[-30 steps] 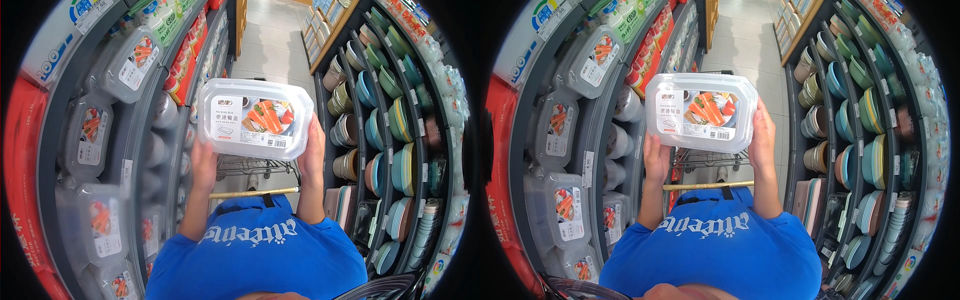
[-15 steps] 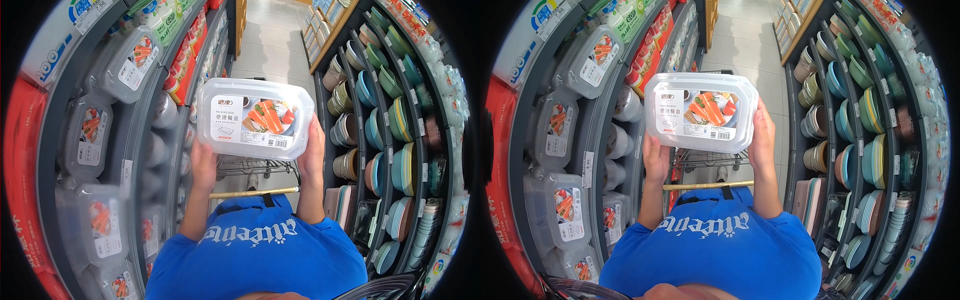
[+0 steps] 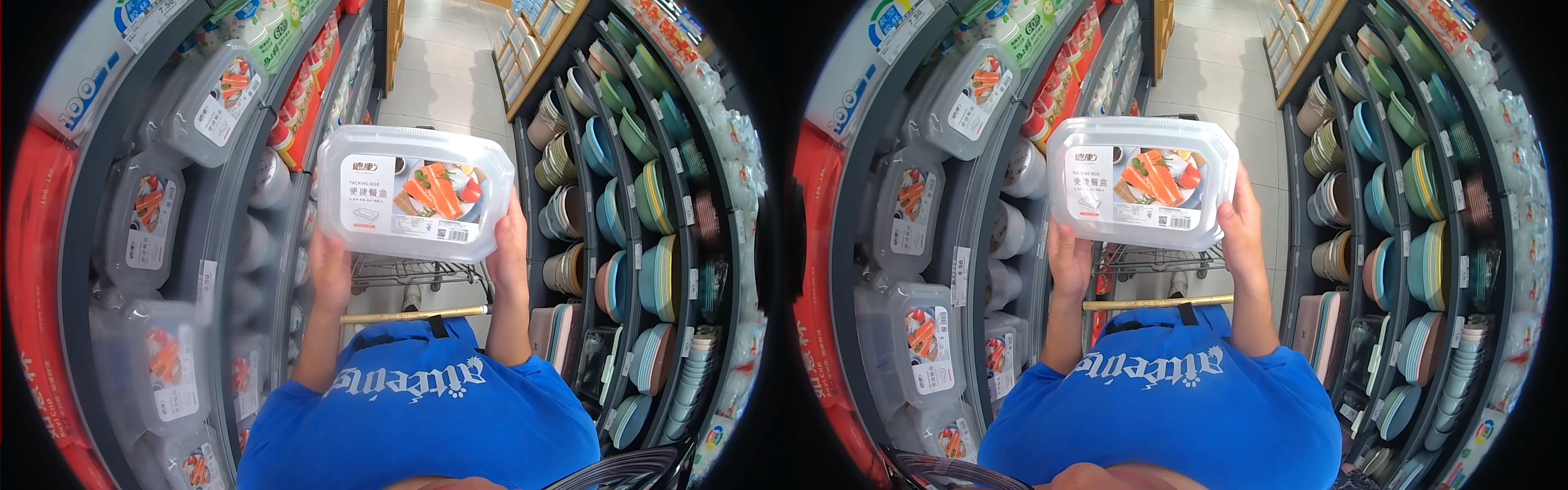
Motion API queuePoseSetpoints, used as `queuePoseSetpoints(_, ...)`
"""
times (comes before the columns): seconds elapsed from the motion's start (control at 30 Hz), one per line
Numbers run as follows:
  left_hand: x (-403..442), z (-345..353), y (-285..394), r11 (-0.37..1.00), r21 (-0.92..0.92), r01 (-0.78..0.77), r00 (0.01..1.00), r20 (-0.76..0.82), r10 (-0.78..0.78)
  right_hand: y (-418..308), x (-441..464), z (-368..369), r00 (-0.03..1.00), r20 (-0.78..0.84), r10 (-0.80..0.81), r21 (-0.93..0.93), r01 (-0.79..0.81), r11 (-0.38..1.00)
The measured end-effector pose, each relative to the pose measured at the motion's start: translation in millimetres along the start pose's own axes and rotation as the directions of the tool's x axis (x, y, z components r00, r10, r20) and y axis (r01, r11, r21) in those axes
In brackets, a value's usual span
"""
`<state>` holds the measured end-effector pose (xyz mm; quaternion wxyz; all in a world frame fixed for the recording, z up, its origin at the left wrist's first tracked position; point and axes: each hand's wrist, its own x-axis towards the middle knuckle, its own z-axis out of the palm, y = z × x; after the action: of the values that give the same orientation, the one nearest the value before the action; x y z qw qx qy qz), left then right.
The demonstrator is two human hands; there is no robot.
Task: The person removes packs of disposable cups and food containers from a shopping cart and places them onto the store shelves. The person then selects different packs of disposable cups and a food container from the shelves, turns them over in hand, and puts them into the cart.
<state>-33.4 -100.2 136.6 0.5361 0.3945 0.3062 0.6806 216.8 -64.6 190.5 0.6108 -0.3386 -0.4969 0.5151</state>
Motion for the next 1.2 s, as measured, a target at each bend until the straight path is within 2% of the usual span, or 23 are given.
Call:
queuePoseSetpoints(0.07, 1, -3, 1, 1.0, 0.01, 0.011, 1.0, -0.021, -0.011, -3, 1, 0, 0.999, 0.041, 0.024, -0.072, -0.021, 0.997)
queuePoseSetpoints(0.33, 3, -5, 6, 0.999, 0.01, 0.043, 0.993, -0.114, -0.041, -16, 2, -2, 0.974, 0.175, 0.143, -0.118, -0.123, 0.985)
queuePoseSetpoints(0.47, 6, -12, 5, 0.999, -0.004, 0.032, 0.997, -0.067, -0.032, -17, 3, -1, 0.973, 0.177, 0.15, -0.077, -0.139, 0.987)
queuePoseSetpoints(0.57, 7, -12, 6, 0.998, 0.068, 0.015, 1.0, -0.027, -0.013, -15, -5, -7, 0.974, 0.219, 0.061, -0.21, -0.014, 0.978)
queuePoseSetpoints(0.63, 10, -2, 9, 0.987, 0.162, 0.007, 0.999, -0.046, 0.0, -9, -8, -9, 0.941, 0.329, -0.084, -0.284, 0.183, 0.941)
queuePoseSetpoints(0.67, 9, -4, 7, 0.985, 0.155, 0.074, 0.992, -0.11, -0.057, -8, -10, -9, 0.911, 0.384, -0.15, -0.311, 0.281, 0.908)
queuePoseSetpoints(0.73, 6, -6, 4, 0.97, 0.128, 0.207, 0.958, -0.229, -0.174, -16, -17, 3, 0.893, 0.403, -0.201, -0.392, 0.367, 0.844)
queuePoseSetpoints(0.8, 9, -6, 4, 0.953, 0.004, 0.303, 0.905, -0.315, -0.287, -22, -21, 11, 0.866, 0.431, -0.253, -0.417, 0.44, 0.796)
queuePoseSetpoints(0.83, 9, -7, 3, 0.941, -0.051, 0.335, 0.884, -0.329, -0.332, -22, -26, 14, 0.879, 0.408, -0.246, -0.41, 0.417, 0.811)
queuePoseSetpoints(0.87, 9, -8, 0, 0.926, -0.113, 0.359, 0.868, -0.324, -0.376, -19, -28, 17, 0.864, 0.396, -0.31, -0.348, 0.454, 0.82)
queuePoseSetpoints(0.93, 8, -14, -15, 0.884, -0.237, 0.402, 0.842, -0.282, -0.459, -8, -31, 24, 0.827, 0.357, -0.434, -0.223, 0.527, 0.82)
queuePoseSetpoints(1.03, 4, -21, -46, 0.823, -0.349, 0.448, 0.821, -0.204, -0.533, -2, -34, 34, 0.747, 0.41, -0.523, -0.311, 0.654, 0.69)
queuePoseSetpoints(1.13, -3, -23, -77, 0.77, -0.413, 0.486, 0.795, -0.158, -0.586, -5, -35, 59, 0.668, 0.375, -0.642, -0.356, 0.744, 0.566)
queuePoseSetpoints(1.17, -7, -24, -85, 0.758, -0.423, 0.497, 0.786, -0.149, -0.599, -3, -37, 68, 0.662, 0.329, -0.674, -0.314, 0.749, 0.584)
queuePoseSetpoints(1.2, -10, -25, -91, 0.745, -0.437, 0.504, 0.78, -0.14, -0.61, -5, -41, 71, 0.635, 0.415, -0.651, -0.321, 0.772, 0.548)
